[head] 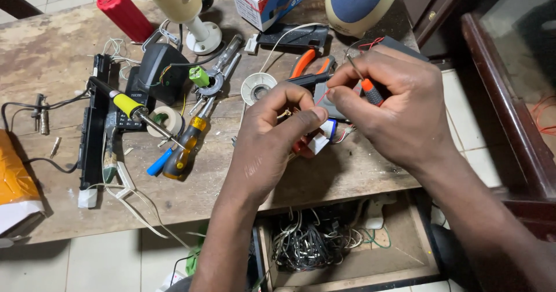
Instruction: Disassembling a small electronic device and a mobile phone to inspect and repair internal components on a workbench.
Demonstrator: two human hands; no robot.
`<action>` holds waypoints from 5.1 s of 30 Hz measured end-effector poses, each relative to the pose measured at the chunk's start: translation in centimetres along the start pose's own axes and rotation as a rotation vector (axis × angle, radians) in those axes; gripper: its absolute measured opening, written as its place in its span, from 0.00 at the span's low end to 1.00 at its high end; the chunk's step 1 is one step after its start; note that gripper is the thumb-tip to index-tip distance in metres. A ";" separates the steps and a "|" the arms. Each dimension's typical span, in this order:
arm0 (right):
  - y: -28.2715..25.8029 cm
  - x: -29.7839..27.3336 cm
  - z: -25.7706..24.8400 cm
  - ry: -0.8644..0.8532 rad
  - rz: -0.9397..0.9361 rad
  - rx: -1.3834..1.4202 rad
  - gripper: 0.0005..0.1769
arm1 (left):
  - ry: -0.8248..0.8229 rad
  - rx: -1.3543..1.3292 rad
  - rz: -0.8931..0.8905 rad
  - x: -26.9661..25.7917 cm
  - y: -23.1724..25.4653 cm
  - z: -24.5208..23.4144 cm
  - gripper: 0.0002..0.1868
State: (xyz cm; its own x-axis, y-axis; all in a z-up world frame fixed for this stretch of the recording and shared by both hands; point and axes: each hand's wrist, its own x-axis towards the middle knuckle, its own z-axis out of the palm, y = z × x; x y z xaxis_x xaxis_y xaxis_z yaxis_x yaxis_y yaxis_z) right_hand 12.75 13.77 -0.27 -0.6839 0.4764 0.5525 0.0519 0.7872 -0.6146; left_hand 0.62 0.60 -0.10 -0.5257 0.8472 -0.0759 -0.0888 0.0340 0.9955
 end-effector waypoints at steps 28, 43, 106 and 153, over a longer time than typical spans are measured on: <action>1.2 0.3 -0.6 -0.088 -0.045 0.027 0.05 | 0.018 -0.187 -0.223 -0.3 1.6 -0.6 0.19; -1.3 0.5 1.9 -0.295 0.703 0.413 0.19 | 0.284 0.118 -0.047 -0.2 1.0 -1.2 0.07; -3.2 1.7 3.1 0.000 0.601 0.801 0.12 | 0.025 0.173 -0.285 -1.4 4.2 -4.4 0.16; -4.2 1.5 3.4 -0.285 0.886 0.587 0.07 | 0.871 0.721 -0.352 -2.5 2.0 -17.6 0.09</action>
State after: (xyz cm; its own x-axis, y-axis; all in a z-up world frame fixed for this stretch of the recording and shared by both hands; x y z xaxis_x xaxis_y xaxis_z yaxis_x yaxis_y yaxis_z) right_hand 9.02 9.90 1.25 -0.7223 0.6129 -0.3203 0.3049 -0.1335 -0.9430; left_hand -13.15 -10.83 1.05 -0.9917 0.0938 -0.0883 0.0064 0.7206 0.6934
